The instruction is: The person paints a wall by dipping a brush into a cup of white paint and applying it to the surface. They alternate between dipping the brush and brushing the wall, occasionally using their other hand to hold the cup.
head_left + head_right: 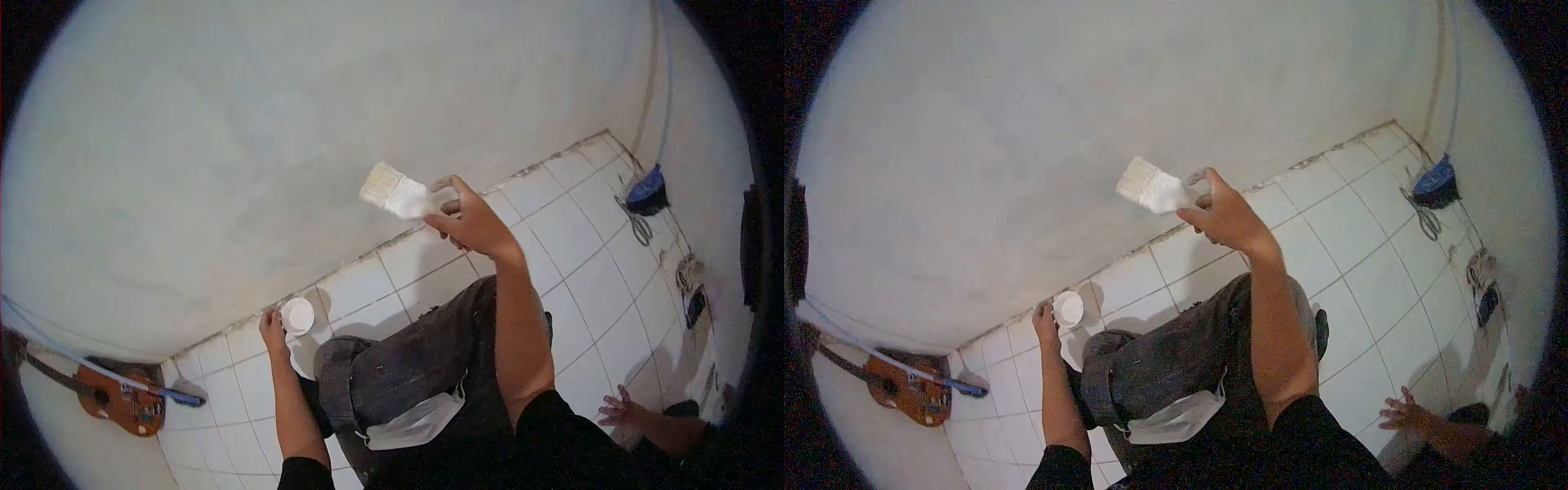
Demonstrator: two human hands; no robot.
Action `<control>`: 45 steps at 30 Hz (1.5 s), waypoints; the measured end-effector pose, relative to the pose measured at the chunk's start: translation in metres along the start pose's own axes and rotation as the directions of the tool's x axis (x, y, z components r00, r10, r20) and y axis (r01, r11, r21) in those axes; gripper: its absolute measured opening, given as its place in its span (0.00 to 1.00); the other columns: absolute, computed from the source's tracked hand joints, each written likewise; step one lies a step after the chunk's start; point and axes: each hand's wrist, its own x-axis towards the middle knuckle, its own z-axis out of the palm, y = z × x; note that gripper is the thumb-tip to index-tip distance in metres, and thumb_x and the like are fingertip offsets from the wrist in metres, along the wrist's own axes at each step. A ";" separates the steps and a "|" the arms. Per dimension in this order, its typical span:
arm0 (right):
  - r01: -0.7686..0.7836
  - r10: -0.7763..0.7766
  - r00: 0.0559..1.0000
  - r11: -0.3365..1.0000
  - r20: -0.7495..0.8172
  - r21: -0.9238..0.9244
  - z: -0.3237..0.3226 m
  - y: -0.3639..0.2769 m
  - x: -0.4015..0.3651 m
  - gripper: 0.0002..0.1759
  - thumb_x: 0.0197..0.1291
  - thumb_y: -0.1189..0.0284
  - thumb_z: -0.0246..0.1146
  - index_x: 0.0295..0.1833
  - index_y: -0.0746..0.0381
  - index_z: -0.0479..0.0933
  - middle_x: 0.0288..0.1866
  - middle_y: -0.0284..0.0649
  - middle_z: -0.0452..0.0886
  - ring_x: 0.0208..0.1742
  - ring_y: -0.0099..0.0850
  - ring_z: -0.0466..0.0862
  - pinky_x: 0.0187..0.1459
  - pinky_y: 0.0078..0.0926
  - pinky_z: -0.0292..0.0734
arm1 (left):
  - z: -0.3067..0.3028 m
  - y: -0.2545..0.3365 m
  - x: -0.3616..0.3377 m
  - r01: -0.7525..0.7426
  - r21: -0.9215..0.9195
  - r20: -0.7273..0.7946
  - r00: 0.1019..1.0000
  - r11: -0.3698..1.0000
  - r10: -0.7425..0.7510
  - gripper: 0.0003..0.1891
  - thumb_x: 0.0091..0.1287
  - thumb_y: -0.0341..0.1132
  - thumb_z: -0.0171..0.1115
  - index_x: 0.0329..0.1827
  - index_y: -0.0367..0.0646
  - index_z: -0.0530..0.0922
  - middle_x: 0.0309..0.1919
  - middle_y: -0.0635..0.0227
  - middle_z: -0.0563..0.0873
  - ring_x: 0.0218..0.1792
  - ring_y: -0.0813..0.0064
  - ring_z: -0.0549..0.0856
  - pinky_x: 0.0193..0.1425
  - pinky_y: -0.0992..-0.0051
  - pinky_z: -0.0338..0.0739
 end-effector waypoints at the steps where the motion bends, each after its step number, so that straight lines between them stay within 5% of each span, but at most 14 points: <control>1: -0.002 0.002 1.000 1.000 0.029 -0.002 -0.003 -0.006 -0.002 0.27 0.59 0.69 0.65 0.60 0.62 0.63 0.28 0.40 0.80 0.22 0.21 0.73 0.20 0.20 0.67 | 0.001 0.002 0.000 -0.033 0.043 0.061 0.998 0.999 0.031 0.09 0.68 0.36 0.56 0.45 0.41 0.80 0.31 0.74 0.79 0.30 0.84 0.74 0.30 0.81 0.66; 3: -0.002 -0.021 0.967 0.996 0.255 0.089 -0.004 -0.013 -0.006 0.26 0.60 0.69 0.65 0.61 0.59 0.62 0.26 0.37 0.78 0.22 0.20 0.72 0.20 0.19 0.66 | 0.002 0.005 -0.001 -0.054 0.082 0.097 0.994 0.995 0.046 0.09 0.68 0.35 0.56 0.44 0.41 0.80 0.30 0.74 0.79 0.30 0.85 0.73 0.30 0.81 0.65; 8: -0.021 -0.090 0.920 0.961 0.383 0.276 0.014 -0.013 -0.004 0.19 0.60 0.67 0.65 0.54 0.60 0.70 0.28 0.37 0.78 0.23 0.20 0.72 0.22 0.17 0.67 | 0.006 0.005 0.001 -0.080 0.041 0.057 0.995 0.996 0.078 0.09 0.69 0.34 0.55 0.42 0.39 0.80 0.28 0.75 0.77 0.29 0.85 0.71 0.30 0.80 0.64; 10: 0.031 -0.288 0.831 0.879 0.476 0.477 0.024 -0.007 -0.001 0.17 0.60 0.64 0.66 0.50 0.61 0.75 0.30 0.37 0.79 0.27 0.20 0.75 0.23 0.18 0.69 | 0.007 0.010 0.000 -0.056 0.052 0.035 0.998 0.997 0.054 0.09 0.69 0.34 0.55 0.42 0.38 0.80 0.28 0.75 0.77 0.29 0.84 0.71 0.30 0.80 0.64; 14: -0.083 -0.391 0.748 0.747 0.536 0.660 0.046 -0.026 -0.013 0.21 0.58 0.62 0.68 0.52 0.62 0.76 0.34 0.37 0.79 0.31 0.22 0.77 0.28 0.19 0.72 | 0.005 0.011 -0.004 -0.079 0.049 0.031 0.996 0.996 0.078 0.08 0.70 0.33 0.53 0.38 0.38 0.78 0.26 0.75 0.75 0.27 0.85 0.70 0.30 0.80 0.64; 15: -0.096 -0.374 0.738 0.766 0.562 0.636 0.052 -0.027 -0.017 0.21 0.58 0.62 0.68 0.52 0.62 0.76 0.34 0.37 0.79 0.31 0.22 0.77 0.28 0.19 0.72 | 0.007 0.017 -0.008 -0.051 -0.011 0.029 0.998 0.999 0.051 0.08 0.70 0.32 0.52 0.36 0.38 0.77 0.25 0.75 0.74 0.27 0.85 0.70 0.30 0.79 0.64; 17: 0.247 -0.275 0.890 0.961 0.364 0.122 0.068 -0.026 -0.021 0.17 0.60 0.62 0.66 0.48 0.63 0.78 0.33 0.34 0.79 0.31 0.25 0.77 0.32 0.19 0.72 | 0.004 0.005 0.000 -0.063 -0.083 0.033 0.997 0.995 0.066 0.08 0.69 0.32 0.53 0.39 0.38 0.79 0.26 0.74 0.75 0.27 0.84 0.71 0.30 0.79 0.66; 18: 0.222 -0.188 0.935 0.971 0.299 -0.084 0.081 -0.023 -0.015 0.15 0.63 0.63 0.63 0.44 0.66 0.78 0.30 0.37 0.80 0.30 0.27 0.77 0.35 0.22 0.72 | 0.003 0.003 0.002 -0.050 -0.100 0.011 0.999 0.994 0.052 0.08 0.69 0.32 0.53 0.39 0.38 0.79 0.26 0.74 0.75 0.27 0.84 0.71 0.30 0.79 0.66; 22: 0.320 -0.255 0.942 0.882 0.219 -0.346 0.119 0.003 0.002 0.17 0.64 0.63 0.62 0.40 0.70 0.76 0.23 0.45 0.78 0.24 0.30 0.75 0.32 0.29 0.71 | 0.006 0.003 0.000 -0.057 -0.105 -0.031 0.998 0.993 0.054 0.10 0.68 0.34 0.53 0.44 0.40 0.81 0.29 0.72 0.78 0.28 0.82 0.74 0.32 0.80 0.69; 30: 0.539 -0.501 0.842 0.792 0.199 -0.285 0.183 -0.048 0.028 0.16 0.69 0.63 0.56 0.41 0.68 0.72 0.23 0.48 0.77 0.24 0.39 0.78 0.30 0.33 0.70 | 0.001 -0.006 0.005 0.043 -0.256 -0.014 0.999 0.966 -0.048 0.10 0.66 0.33 0.54 0.44 0.40 0.80 0.29 0.73 0.78 0.27 0.85 0.73 0.29 0.82 0.67; 38: 0.595 -0.525 0.796 0.770 0.300 -0.232 0.271 -0.050 0.044 0.17 0.70 0.63 0.54 0.45 0.69 0.70 0.27 0.54 0.79 0.29 0.52 0.81 0.32 0.42 0.73 | -0.001 0.000 0.003 0.048 -0.301 0.000 0.999 0.952 -0.050 0.10 0.66 0.33 0.54 0.44 0.40 0.81 0.27 0.74 0.78 0.25 0.85 0.72 0.28 0.82 0.67; 39: 0.594 -0.520 0.795 0.773 0.314 -0.223 0.278 -0.043 0.045 0.17 0.70 0.63 0.54 0.45 0.69 0.70 0.27 0.54 0.79 0.29 0.52 0.81 0.32 0.42 0.73 | 0.000 -0.001 0.003 0.046 -0.297 0.014 0.999 0.954 -0.044 0.10 0.66 0.33 0.54 0.44 0.40 0.81 0.27 0.74 0.78 0.25 0.85 0.72 0.28 0.82 0.67; 41: 0.599 -0.531 0.789 0.776 0.308 -0.198 0.289 -0.025 0.049 0.18 0.71 0.63 0.54 0.46 0.71 0.72 0.24 0.46 0.77 0.25 0.31 0.76 0.32 0.30 0.72 | 0.001 -0.001 0.005 0.073 -0.268 -0.011 0.997 0.961 -0.079 0.10 0.66 0.33 0.54 0.45 0.39 0.81 0.28 0.73 0.78 0.25 0.84 0.72 0.28 0.81 0.67; 45: 0.539 -0.458 0.817 0.823 0.350 -0.179 0.295 -0.005 0.054 0.19 0.70 0.63 0.55 0.48 0.71 0.71 0.26 0.47 0.78 0.25 0.32 0.77 0.32 0.31 0.72 | 0.003 0.002 0.006 0.106 -0.375 0.033 0.994 0.921 -0.101 0.10 0.67 0.32 0.54 0.44 0.38 0.81 0.27 0.75 0.77 0.25 0.85 0.71 0.29 0.82 0.67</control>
